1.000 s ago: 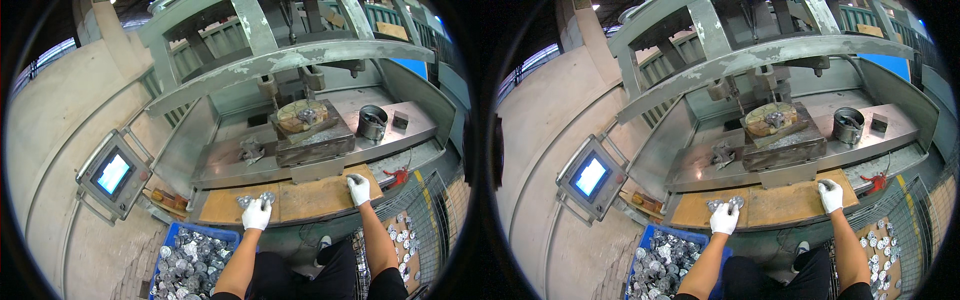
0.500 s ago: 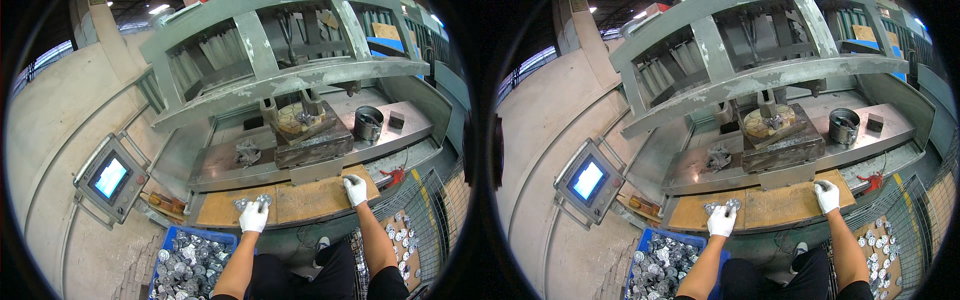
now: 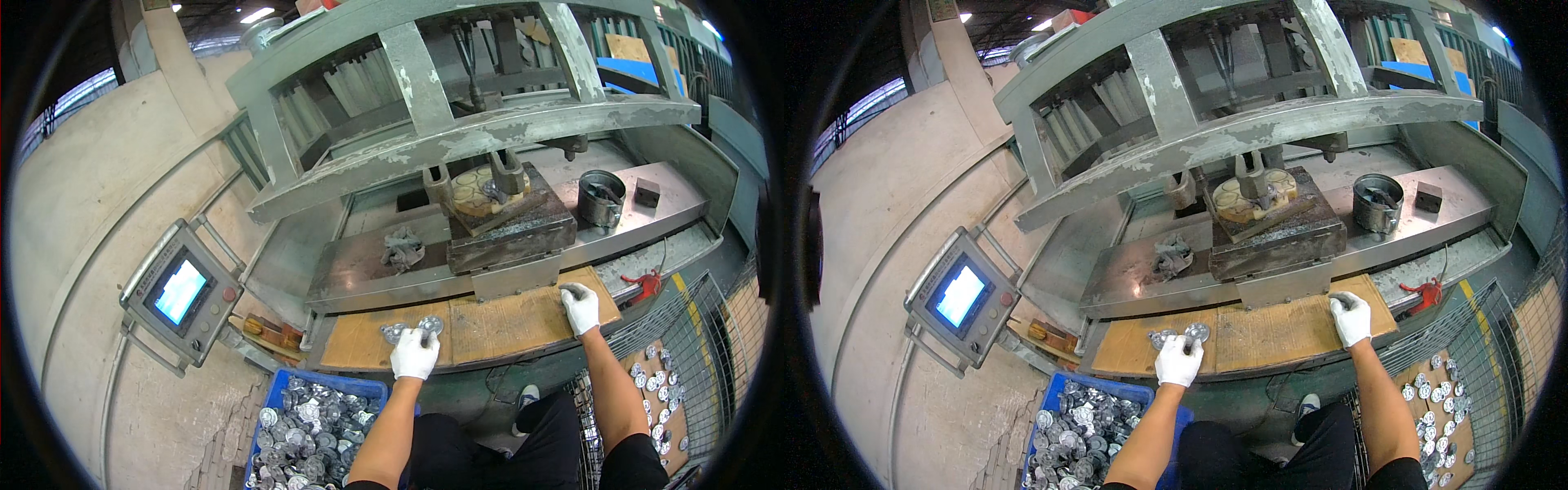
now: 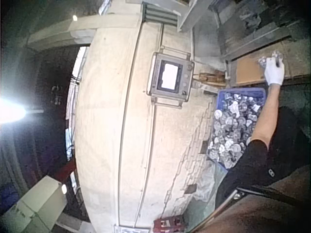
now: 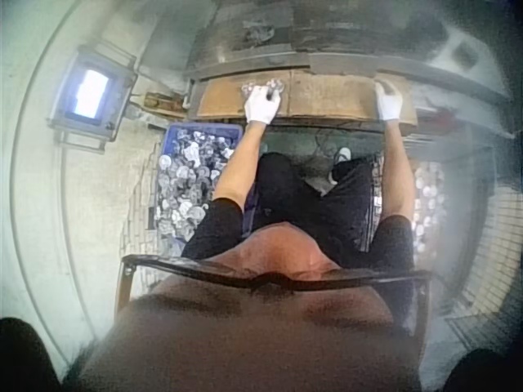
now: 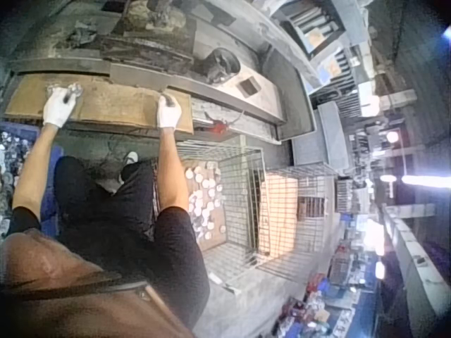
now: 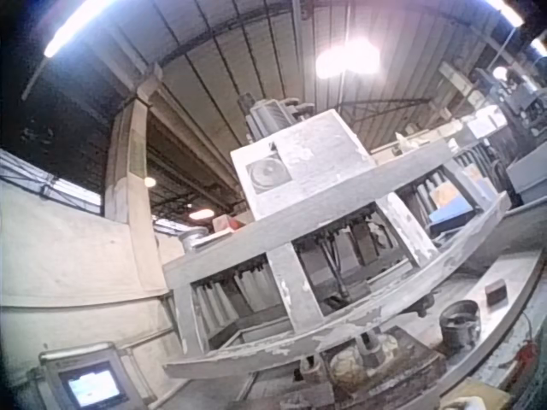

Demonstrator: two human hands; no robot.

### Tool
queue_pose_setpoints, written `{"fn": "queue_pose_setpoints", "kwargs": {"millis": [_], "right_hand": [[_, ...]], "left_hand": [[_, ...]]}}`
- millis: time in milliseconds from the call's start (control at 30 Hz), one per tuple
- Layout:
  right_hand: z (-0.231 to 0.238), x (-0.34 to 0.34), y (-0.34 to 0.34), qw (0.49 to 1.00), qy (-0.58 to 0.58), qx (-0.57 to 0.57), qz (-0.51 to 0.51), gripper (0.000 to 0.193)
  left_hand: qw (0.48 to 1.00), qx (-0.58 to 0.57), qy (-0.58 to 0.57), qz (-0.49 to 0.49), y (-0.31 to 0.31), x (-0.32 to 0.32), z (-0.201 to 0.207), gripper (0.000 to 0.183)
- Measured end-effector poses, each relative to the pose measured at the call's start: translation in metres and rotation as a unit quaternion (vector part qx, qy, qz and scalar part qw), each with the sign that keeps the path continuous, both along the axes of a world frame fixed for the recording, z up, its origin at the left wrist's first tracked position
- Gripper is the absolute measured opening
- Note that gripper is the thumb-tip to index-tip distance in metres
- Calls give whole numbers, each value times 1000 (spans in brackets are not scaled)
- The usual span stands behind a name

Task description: The person operates an industrial press by placing metal parts onto the machine fixture by hand, running the machine, and removing and sorting the processed pieces into storage containers.

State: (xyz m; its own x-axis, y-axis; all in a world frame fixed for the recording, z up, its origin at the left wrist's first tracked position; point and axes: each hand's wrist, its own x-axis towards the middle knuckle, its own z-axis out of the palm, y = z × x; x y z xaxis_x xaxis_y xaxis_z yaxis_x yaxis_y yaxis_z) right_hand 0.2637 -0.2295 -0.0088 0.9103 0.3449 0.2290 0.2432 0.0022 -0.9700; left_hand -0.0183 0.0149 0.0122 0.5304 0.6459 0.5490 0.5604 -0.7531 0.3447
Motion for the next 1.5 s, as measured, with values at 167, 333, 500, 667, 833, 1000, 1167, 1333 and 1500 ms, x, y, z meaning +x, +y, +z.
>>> {"fn": "queue_pose_setpoints", "kwargs": {"millis": [167, 333, 500, 667, 833, 1000, 1167, 1333, 1500], "right_hand": [[-2, 1, 0, 1000, -11, 1, -2, 18], [-3, 2, 1, 999, 30, -4, -10, 18], [-2, 1, 1, 1000, 19, 9, 3, 18], [-1, 1, 1, 1000, 23, 5, 3, 18], [0, 1, 0, 999, 37, 3, -6, 18], [2, 0, 0, 1000, 23, 3, 3, 19], [1, 0, -1, 1000, 26, -2, 2, 19], [0, 1, 0, 1000, 20, -17, -10, 19], [0, -1, 0, 1000, -12, -13, 1, 19]], "left_hand": [[1000, 0, -8, -5, 2, 1, -2, 25], [1000, -14, 13, 2, 3, -1, -2, 27], [998, -46, 43, -3, 2, -2, 2, 27], [999, -41, 27, -8, -2, -4, 7, 25], [999, -30, 16, -20, -1, -4, 7, 24], [998, -51, 38, -18, 0, -5, 8, 25], [999, -37, 37, -10, -2, -4, 9, 25], [998, -42, 38, -6, -2, -5, 9, 25], [998, -42, 37, -19, -2, -6, 9, 24]]}}
